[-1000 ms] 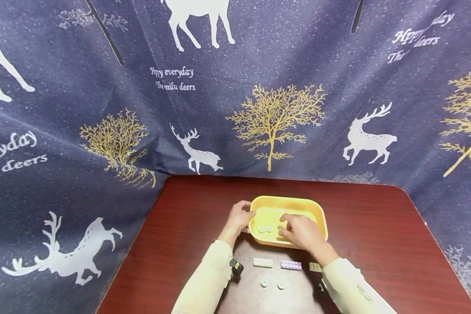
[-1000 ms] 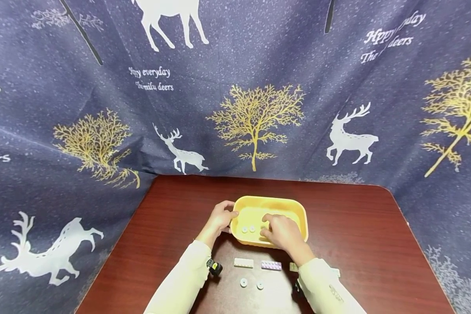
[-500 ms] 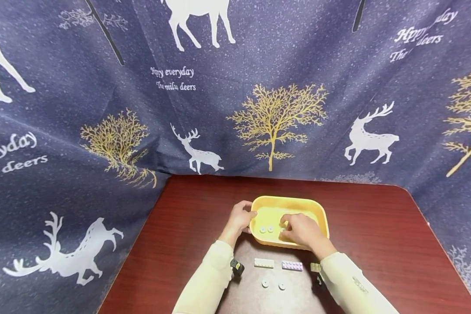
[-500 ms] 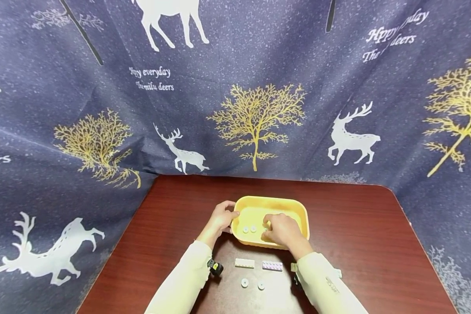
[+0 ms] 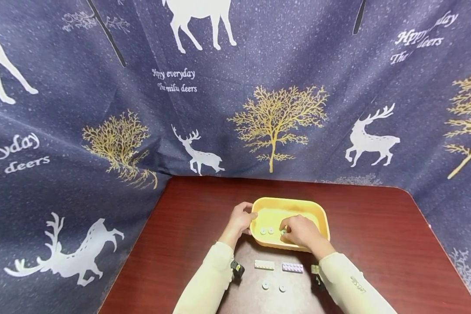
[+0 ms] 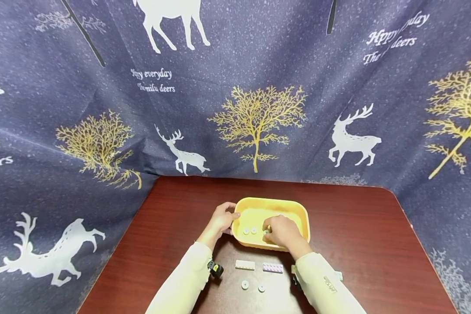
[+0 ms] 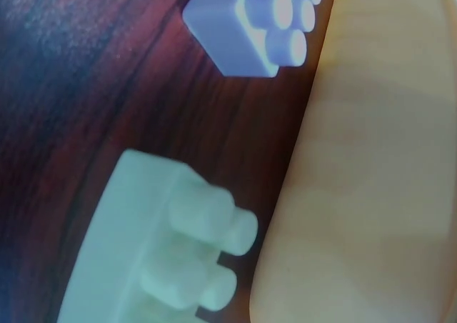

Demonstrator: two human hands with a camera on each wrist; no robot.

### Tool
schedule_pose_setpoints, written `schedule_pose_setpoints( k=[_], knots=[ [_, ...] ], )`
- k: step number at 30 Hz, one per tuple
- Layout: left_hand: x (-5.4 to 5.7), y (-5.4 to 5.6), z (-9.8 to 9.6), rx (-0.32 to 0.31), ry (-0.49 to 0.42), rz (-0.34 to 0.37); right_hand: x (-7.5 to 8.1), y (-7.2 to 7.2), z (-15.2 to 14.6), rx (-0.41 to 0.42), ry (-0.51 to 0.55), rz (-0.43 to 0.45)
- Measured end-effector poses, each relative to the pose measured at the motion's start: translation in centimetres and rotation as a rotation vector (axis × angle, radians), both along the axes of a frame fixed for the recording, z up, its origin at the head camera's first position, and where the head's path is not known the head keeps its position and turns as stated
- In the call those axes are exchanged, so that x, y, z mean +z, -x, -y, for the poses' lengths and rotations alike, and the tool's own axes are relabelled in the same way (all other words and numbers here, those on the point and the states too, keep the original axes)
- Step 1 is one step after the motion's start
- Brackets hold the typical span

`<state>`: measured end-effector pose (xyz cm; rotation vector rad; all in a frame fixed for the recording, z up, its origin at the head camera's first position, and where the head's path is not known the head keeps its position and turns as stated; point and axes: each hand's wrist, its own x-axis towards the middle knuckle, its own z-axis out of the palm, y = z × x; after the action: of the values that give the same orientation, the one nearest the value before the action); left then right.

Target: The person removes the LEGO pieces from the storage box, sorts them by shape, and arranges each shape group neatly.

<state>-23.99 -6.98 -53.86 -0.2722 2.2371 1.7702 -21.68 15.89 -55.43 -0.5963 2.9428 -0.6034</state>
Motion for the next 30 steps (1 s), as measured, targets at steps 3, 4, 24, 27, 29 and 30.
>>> schedule_pose_setpoints(
  k=[3,4,24,27,29,30],
  knots=[
    [0.03,-0.04,-0.03,0.001,-0.001,-0.003,-0.03,0.02,-0.05,0.006,0.002,-0.009],
    [0.05,-0.04,-0.03,0.001,-0.001,-0.005,-0.03,0.04,-0.05,0.007,0.004,-0.013],
    [-0.16,-0.27,-0.06,-0.002,0.002,-0.009,0.56,-0.34,-0.39,-0.057,0.001,-0.065],
    [-0.07,-0.26,-0.07,-0.002,-0.005,-0.010,0.72,-0.47,-0.58,-0.058,0.010,-0.086],
    [0.00,-0.29,-0.05,-0.003,-0.005,-0.010,0.81,-0.54,-0.73,-0.057,0.016,-0.099],
    [0.04,-0.29,-0.04,-0.002,-0.005,-0.009,0.81,-0.55,-0.81,-0.057,0.019,-0.104]
  ],
)
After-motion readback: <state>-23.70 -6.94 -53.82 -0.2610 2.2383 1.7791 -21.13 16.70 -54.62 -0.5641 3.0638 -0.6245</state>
